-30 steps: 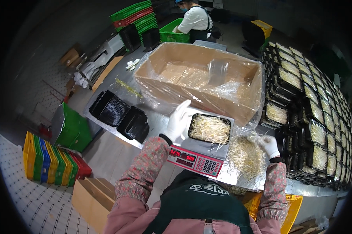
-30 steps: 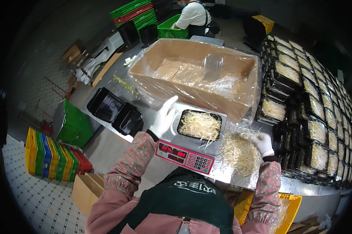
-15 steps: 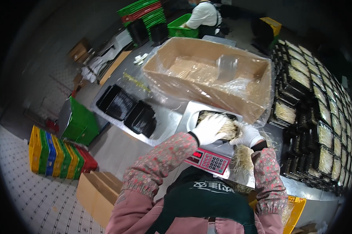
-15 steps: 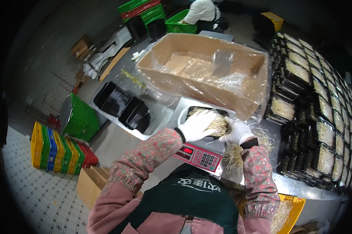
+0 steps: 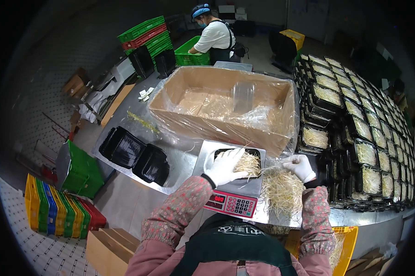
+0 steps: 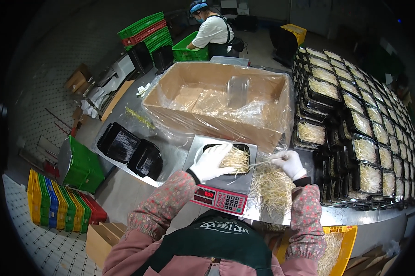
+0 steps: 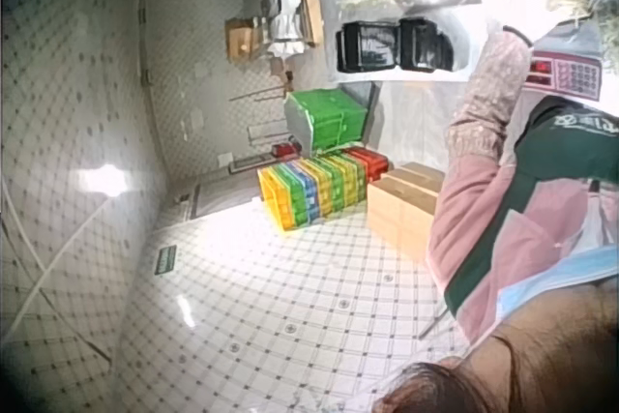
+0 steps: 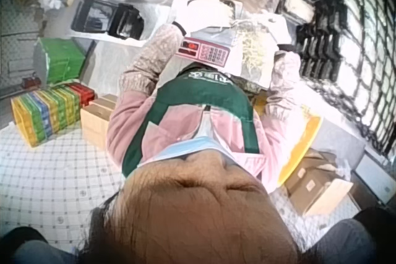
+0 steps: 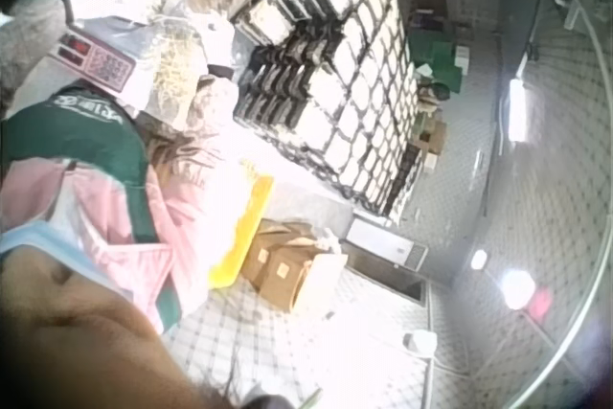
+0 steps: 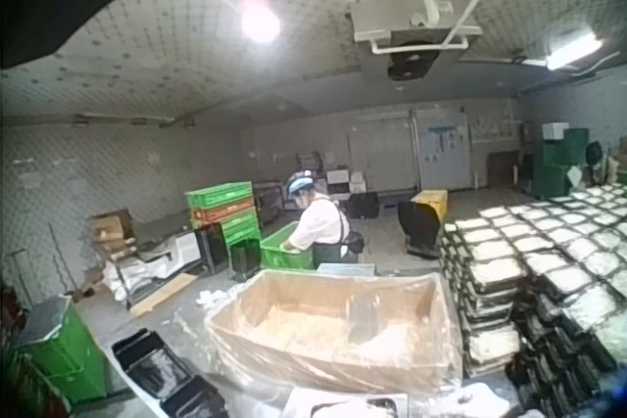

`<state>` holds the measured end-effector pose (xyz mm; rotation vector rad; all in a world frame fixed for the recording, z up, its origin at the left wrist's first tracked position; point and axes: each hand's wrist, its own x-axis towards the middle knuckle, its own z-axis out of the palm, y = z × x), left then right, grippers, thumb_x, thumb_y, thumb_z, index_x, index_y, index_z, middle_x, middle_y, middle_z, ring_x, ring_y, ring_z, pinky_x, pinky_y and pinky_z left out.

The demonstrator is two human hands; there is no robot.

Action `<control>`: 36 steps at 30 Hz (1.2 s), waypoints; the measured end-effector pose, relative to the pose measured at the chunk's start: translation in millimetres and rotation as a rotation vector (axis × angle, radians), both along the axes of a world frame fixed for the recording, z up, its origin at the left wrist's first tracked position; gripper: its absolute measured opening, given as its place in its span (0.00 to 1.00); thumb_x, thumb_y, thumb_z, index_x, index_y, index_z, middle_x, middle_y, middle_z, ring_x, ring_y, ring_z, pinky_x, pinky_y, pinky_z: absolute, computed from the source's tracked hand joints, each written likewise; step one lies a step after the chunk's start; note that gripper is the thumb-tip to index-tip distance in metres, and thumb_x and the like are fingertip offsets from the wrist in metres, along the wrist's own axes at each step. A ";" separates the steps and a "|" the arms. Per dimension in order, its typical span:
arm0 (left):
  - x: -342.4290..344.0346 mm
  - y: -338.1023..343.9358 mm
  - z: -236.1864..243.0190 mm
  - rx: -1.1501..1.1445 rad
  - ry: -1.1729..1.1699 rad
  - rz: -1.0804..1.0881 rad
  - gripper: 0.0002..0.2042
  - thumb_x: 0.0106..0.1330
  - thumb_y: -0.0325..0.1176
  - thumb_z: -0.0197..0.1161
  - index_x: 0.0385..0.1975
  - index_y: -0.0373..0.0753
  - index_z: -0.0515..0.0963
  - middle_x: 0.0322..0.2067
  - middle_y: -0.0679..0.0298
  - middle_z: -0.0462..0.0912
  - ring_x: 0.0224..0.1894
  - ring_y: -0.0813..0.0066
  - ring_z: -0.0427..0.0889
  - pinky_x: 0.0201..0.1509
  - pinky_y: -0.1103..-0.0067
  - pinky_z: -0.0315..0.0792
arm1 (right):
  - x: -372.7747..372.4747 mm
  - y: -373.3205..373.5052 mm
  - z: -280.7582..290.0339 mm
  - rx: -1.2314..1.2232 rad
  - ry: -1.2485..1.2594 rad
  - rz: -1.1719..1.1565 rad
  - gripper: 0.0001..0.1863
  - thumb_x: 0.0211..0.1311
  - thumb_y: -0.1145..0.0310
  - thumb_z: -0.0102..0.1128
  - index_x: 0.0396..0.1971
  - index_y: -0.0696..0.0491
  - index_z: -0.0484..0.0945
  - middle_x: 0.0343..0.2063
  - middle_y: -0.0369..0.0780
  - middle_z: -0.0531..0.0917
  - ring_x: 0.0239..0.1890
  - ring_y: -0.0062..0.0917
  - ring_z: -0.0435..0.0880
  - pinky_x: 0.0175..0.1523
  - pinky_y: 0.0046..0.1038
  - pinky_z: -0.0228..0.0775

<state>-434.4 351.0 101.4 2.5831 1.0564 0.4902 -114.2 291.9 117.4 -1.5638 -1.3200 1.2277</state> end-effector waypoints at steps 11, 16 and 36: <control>-11.1 -8.6 -48.9 0.201 -0.280 0.352 0.28 0.63 0.36 0.56 0.62 0.31 0.63 0.57 0.47 0.71 0.62 0.51 0.67 0.67 0.62 0.56 | -133.3 43.7 -44.5 0.747 -0.686 0.233 0.26 0.60 0.62 0.58 0.56 0.60 0.71 0.54 0.51 0.76 0.58 0.42 0.74 0.65 0.37 0.62; -10.7 -7.3 -52.3 0.243 -0.141 0.326 0.21 0.64 0.35 0.51 0.56 0.34 0.72 0.50 0.55 0.79 0.54 0.60 0.76 0.67 0.61 0.57 | -171.4 56.6 -66.4 0.621 -0.823 0.339 0.22 0.61 0.62 0.53 0.53 0.58 0.74 0.50 0.50 0.79 0.53 0.44 0.76 0.61 0.38 0.66; -7.4 -1.7 -57.7 0.193 -0.054 0.324 0.19 0.64 0.34 0.53 0.54 0.38 0.73 0.52 0.57 0.78 0.54 0.61 0.75 0.67 0.62 0.58 | -149.3 73.4 -70.1 0.270 -0.493 0.162 0.18 0.66 0.60 0.49 0.46 0.55 0.80 0.42 0.51 0.82 0.47 0.46 0.80 0.56 0.38 0.69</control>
